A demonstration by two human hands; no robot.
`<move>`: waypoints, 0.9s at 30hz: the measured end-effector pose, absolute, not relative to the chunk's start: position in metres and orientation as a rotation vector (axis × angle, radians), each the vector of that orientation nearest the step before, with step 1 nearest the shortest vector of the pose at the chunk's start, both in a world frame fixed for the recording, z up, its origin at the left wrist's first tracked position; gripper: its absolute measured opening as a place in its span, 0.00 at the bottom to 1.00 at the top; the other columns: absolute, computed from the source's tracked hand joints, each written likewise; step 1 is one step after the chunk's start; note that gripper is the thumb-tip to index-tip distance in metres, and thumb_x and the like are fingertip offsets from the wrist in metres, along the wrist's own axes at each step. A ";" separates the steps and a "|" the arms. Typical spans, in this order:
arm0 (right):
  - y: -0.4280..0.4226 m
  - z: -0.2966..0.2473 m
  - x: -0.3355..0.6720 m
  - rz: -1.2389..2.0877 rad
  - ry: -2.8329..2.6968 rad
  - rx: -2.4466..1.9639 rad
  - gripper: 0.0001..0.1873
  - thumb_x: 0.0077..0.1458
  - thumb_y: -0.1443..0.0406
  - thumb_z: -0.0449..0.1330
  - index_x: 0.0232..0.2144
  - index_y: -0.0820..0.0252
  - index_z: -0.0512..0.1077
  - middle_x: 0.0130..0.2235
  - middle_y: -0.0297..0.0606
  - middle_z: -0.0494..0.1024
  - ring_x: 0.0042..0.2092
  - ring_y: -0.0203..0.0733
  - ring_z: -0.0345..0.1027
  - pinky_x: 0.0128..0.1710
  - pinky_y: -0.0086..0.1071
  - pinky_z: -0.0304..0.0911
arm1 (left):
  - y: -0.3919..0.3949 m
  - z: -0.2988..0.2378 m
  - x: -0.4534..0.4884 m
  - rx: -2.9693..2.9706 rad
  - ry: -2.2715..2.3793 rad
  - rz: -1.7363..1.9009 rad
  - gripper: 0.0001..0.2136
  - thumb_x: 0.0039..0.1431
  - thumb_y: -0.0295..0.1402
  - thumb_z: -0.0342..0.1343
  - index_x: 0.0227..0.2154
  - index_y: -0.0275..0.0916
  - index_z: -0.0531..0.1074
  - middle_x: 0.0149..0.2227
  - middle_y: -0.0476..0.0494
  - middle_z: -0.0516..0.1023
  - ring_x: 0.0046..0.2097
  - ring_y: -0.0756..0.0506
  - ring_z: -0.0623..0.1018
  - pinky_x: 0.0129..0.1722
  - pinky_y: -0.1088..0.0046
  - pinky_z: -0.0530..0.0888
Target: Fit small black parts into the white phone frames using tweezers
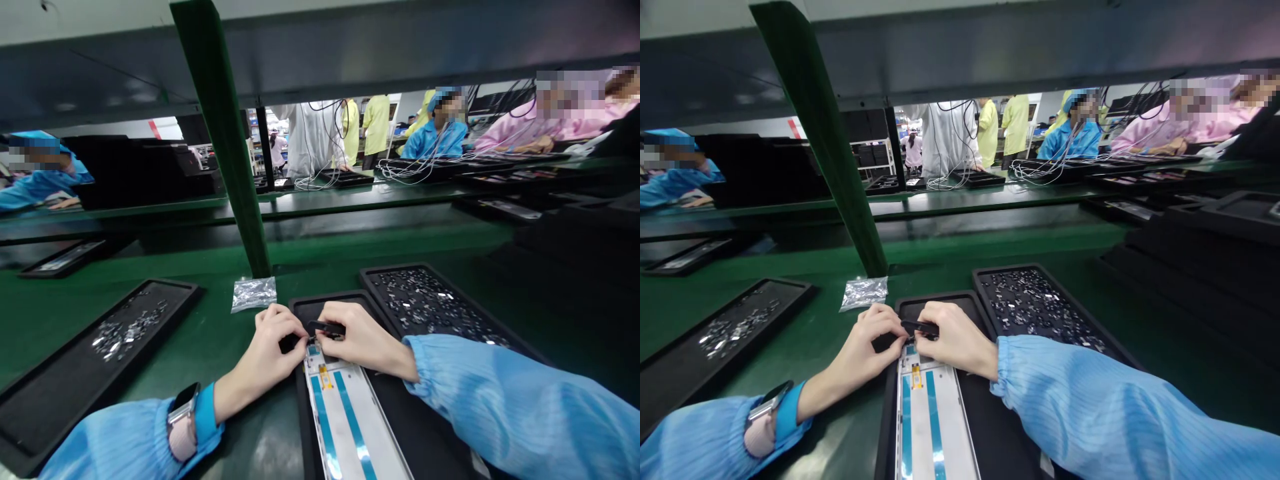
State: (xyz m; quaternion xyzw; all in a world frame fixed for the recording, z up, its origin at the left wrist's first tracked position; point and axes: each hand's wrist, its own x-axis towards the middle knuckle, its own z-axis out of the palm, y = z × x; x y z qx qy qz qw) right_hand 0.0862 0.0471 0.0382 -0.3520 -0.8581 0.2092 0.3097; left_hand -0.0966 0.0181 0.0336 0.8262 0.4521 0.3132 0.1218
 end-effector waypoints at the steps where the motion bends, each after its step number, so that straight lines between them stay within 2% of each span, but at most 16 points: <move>1: 0.047 0.038 0.086 0.549 -2.267 -0.936 0.03 0.43 0.73 0.57 0.22 0.65 0.67 0.24 0.32 0.67 0.26 0.32 0.59 0.27 0.25 0.52 | 0.018 0.033 -0.097 2.416 1.322 0.914 0.05 0.53 0.27 0.52 0.26 0.39 0.72 0.31 0.46 0.75 0.40 0.44 0.70 0.41 0.64 0.61; 9: 0.046 0.036 0.089 0.570 -2.333 -0.904 0.05 0.42 0.74 0.57 0.24 0.63 0.66 0.27 0.32 0.67 0.28 0.33 0.59 0.28 0.25 0.52 | 0.019 0.034 -0.097 2.436 1.299 0.882 0.05 0.53 0.26 0.51 0.26 0.38 0.71 0.31 0.46 0.75 0.40 0.44 0.69 0.39 0.65 0.63; 15: 0.046 0.039 0.086 0.551 -2.322 -0.863 0.05 0.41 0.75 0.56 0.20 0.64 0.64 0.24 0.30 0.64 0.26 0.31 0.55 0.25 0.24 0.49 | 0.018 0.036 -0.097 2.465 1.225 0.877 0.07 0.54 0.25 0.50 0.30 0.39 0.73 0.33 0.45 0.76 0.40 0.43 0.69 0.39 0.64 0.65; 17: 0.048 0.044 0.085 0.642 -2.286 -0.914 0.05 0.40 0.75 0.56 0.19 0.64 0.66 0.23 0.30 0.65 0.25 0.30 0.54 0.24 0.24 0.48 | 0.018 0.037 -0.097 2.488 1.202 0.898 0.08 0.54 0.26 0.50 0.30 0.39 0.74 0.33 0.44 0.76 0.40 0.43 0.68 0.40 0.64 0.65; 22: 0.058 0.047 0.089 1.173 -2.155 -1.063 0.05 0.40 0.72 0.56 0.22 0.65 0.72 0.21 0.30 0.69 0.23 0.29 0.56 0.22 0.22 0.50 | 0.016 0.040 -0.098 2.613 1.116 0.813 0.08 0.52 0.24 0.49 0.30 0.39 0.72 0.34 0.44 0.75 0.43 0.42 0.67 0.44 0.60 0.64; 27: 0.064 0.042 0.087 1.264 -2.103 -1.100 0.05 0.38 0.73 0.55 0.20 0.65 0.71 0.21 0.29 0.69 0.24 0.30 0.58 0.22 0.22 0.52 | 0.013 0.048 -0.095 2.793 1.098 0.661 0.09 0.52 0.22 0.48 0.32 0.38 0.70 0.34 0.43 0.73 0.46 0.40 0.65 0.45 0.58 0.61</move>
